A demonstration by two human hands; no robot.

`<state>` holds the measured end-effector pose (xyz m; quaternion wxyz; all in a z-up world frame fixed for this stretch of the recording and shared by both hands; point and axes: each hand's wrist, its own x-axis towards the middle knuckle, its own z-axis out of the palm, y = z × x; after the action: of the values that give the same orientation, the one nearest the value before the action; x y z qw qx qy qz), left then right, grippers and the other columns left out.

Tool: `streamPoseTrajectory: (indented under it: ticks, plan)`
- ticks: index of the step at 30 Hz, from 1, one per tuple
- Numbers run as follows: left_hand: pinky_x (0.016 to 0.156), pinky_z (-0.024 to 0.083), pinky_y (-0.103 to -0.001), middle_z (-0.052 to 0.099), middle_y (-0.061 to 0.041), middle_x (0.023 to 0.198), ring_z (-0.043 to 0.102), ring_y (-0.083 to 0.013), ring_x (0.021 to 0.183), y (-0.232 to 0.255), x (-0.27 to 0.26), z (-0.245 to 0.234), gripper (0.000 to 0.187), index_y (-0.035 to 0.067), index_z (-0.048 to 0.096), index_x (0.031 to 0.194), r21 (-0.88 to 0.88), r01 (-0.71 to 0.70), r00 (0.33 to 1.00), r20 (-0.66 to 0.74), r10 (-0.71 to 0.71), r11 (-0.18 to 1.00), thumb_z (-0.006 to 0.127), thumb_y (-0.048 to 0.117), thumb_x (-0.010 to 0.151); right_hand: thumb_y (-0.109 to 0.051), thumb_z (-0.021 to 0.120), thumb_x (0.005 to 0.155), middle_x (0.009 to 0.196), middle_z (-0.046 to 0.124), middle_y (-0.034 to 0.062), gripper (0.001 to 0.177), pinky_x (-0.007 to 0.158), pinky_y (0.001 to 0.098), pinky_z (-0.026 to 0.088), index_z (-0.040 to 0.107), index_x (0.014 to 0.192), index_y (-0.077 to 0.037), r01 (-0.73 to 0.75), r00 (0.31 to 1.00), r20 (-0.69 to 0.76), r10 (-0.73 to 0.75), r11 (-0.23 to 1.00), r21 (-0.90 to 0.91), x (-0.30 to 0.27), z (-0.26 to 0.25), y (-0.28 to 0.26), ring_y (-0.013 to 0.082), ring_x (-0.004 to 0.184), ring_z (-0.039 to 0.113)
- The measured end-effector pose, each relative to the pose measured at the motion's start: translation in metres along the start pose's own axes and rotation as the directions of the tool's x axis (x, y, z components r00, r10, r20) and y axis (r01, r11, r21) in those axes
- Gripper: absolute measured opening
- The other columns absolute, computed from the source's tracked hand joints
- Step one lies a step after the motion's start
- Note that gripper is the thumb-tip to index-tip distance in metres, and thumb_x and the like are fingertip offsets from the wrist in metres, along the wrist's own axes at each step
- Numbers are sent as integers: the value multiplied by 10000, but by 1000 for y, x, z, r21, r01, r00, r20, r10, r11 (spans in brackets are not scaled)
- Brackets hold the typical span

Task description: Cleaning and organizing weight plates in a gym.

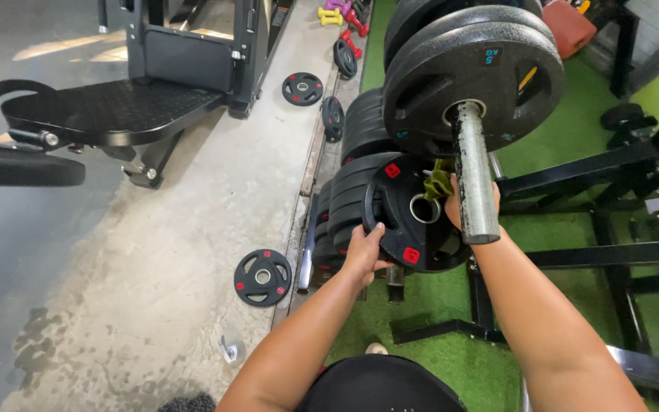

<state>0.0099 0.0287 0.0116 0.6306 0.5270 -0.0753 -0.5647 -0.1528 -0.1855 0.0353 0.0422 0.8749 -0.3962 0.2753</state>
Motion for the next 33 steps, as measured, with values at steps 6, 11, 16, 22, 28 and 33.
streamPoseTrajectory:
  ticks: [6, 11, 16, 22, 28, 33]
  plan:
    - [715, 641, -506, 646, -117, 1264, 717, -297, 1024, -2, 1, -5, 459, 120, 459, 1336, -5, -16, 1000, 7, 17, 1000, 603, 372, 980, -178, 678, 707, 1221, 631, 347, 351, 1057, 569, 413, 758, 1024, -49, -107, 994, 4, 109, 985, -133, 47, 118, 9, 512, 1139, 573]
    - [763, 631, -531, 648, -128, 1271, 711, -333, 1061, 4, 0, -6, 518, 143, 432, 1348, -2, 27, 999, 47, -26, 1000, 558, 469, 965, -148, 599, 847, 1356, 597, 282, 314, 1114, 510, 429, 709, 1103, -5, -61, 978, 201, 53, 998, 34, 16, 7, -105, 458, 1250, 580]
    - [869, 538, -561, 646, -134, 1321, 670, -312, 1128, 16, 2, -17, 932, 244, 431, 1478, -120, 177, 975, 160, -156, 977, 199, 889, 847, -76, 628, 779, 1489, 509, 242, 460, 1174, 553, 325, 608, 1231, 5, 258, 954, 65, -294, 909, 326, -57, -47, -156, 446, 1404, 452]
    - [1139, 290, -632, 541, -173, 1549, 451, -461, 1449, 7, 20, -17, 1001, 207, 151, 1659, -204, 252, 968, 70, -243, 946, 273, 894, 942, -68, 711, 645, 1455, 541, 179, 540, 1159, 551, 318, 661, 1182, -51, 422, 796, 253, -549, 804, 418, -98, -128, -77, 377, 1380, 476]
    - [1097, 358, -683, 538, -147, 1518, 544, -428, 1346, -1, 30, -18, 848, 133, 446, 1517, -151, 276, 945, 222, -240, 949, 383, 735, 924, -21, 684, 733, 1333, 620, 205, 431, 1096, 524, 424, 713, 1162, -58, 252, 962, 75, -264, 958, 139, -56, -117, -28, 420, 1285, 555]
    - [1099, 361, -686, 555, -191, 1508, 542, -429, 1351, 6, 21, -17, 888, 77, 467, 1504, -160, 291, 940, 233, -251, 943, 382, 756, 939, -52, 591, 787, 1271, 700, 167, 401, 1097, 434, 502, 713, 1169, -54, -30, 996, -68, 60, 928, 372, 9, -9, -56, 354, 1237, 653]
